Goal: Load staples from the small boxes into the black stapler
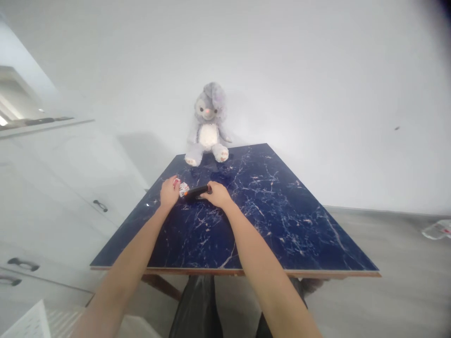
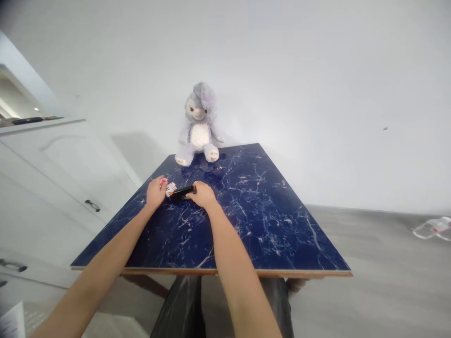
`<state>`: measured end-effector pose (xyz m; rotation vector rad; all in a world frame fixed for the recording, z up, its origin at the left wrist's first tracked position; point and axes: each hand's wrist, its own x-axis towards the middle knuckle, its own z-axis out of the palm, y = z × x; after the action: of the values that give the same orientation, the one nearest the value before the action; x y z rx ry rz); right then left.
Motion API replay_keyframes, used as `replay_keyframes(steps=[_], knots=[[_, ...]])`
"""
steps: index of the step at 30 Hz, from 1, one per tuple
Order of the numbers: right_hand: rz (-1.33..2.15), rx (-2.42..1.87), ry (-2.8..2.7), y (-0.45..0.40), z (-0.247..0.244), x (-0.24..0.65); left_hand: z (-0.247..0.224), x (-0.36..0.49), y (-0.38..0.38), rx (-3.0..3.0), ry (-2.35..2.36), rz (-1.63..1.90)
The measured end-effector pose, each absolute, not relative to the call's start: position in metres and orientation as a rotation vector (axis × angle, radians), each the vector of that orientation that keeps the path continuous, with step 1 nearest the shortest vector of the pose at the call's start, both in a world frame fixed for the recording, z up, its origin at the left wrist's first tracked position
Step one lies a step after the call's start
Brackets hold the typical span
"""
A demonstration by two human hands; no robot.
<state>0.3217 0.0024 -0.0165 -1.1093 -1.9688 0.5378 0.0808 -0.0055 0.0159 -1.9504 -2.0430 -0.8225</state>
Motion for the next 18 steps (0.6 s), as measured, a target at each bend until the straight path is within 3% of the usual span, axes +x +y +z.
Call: replay_keyframes(steps=[5,11,15,18], knots=[[0.817,-0.992,-1.681,0.013,-0.020,0.327,0.017,0.082,-0.042,-1.741,-1.837,-1.118],[1.000,-1.016,-1.318,0.023,-0.024,0.331,-0.001,0.109,-0.073,-2.686,-1.321,-0.701],[0.954,-1.056,-1.358,0.022,-0.026,0.329,-0.002,0.130,-0.080,-2.736,-1.223,-0.817],[0.808,-1.106,-1.442,0.019,-0.026,0.328,0.002,0.139,-0.087,-2.844,-1.155,-0.660]])
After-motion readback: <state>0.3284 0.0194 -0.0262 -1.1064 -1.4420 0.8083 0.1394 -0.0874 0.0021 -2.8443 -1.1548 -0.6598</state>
